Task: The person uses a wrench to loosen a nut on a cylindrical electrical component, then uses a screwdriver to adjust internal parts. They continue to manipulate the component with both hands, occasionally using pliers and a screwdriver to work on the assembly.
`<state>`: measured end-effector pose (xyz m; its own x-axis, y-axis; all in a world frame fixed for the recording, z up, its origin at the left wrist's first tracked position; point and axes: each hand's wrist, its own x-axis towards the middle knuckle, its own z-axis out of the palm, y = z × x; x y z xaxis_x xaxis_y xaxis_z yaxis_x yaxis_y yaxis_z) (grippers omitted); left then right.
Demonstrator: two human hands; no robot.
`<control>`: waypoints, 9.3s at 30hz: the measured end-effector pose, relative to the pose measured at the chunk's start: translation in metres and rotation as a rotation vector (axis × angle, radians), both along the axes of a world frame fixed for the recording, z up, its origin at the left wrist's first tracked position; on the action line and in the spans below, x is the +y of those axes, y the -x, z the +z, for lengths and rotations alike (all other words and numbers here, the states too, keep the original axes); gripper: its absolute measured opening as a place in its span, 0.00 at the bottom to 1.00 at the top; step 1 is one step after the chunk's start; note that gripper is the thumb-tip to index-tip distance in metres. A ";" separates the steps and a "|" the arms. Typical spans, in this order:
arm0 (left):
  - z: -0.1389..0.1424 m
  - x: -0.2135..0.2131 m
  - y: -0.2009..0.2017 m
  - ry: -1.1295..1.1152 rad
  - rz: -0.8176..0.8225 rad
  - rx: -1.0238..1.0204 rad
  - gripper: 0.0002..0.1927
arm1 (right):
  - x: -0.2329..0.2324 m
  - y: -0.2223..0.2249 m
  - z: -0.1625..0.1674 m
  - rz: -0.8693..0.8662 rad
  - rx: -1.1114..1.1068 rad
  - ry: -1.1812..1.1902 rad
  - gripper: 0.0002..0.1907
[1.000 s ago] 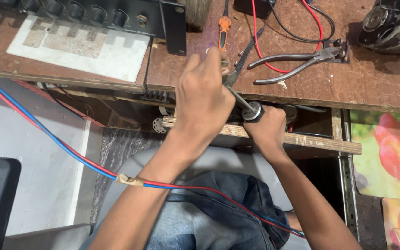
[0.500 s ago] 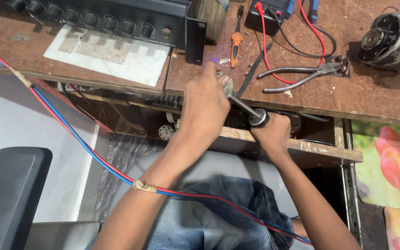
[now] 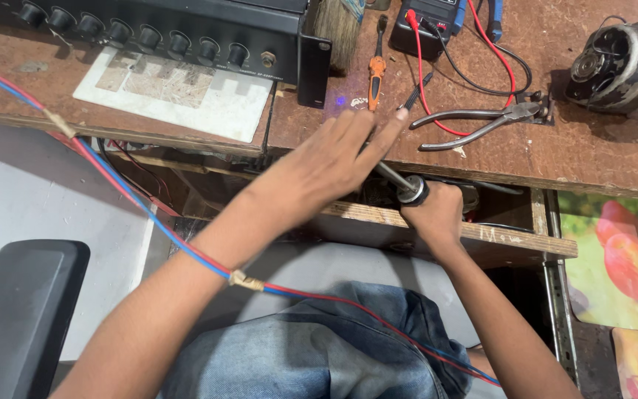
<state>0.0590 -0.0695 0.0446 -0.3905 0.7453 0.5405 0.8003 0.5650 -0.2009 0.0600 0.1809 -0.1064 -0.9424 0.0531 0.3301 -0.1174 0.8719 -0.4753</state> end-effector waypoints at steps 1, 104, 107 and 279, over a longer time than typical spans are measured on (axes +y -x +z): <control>0.001 -0.002 0.004 0.011 -0.027 0.018 0.34 | 0.000 0.000 0.001 0.000 -0.007 0.013 0.06; 0.004 0.013 -0.017 -0.520 0.059 -0.634 0.36 | 0.001 -0.004 -0.005 0.003 0.077 0.043 0.09; 0.007 0.002 -0.016 -0.323 0.025 -0.526 0.47 | 0.001 -0.002 -0.008 0.005 0.082 0.032 0.09; -0.016 0.029 -0.036 -0.815 0.207 -0.510 0.29 | -0.009 -0.003 0.003 -0.011 0.014 0.094 0.13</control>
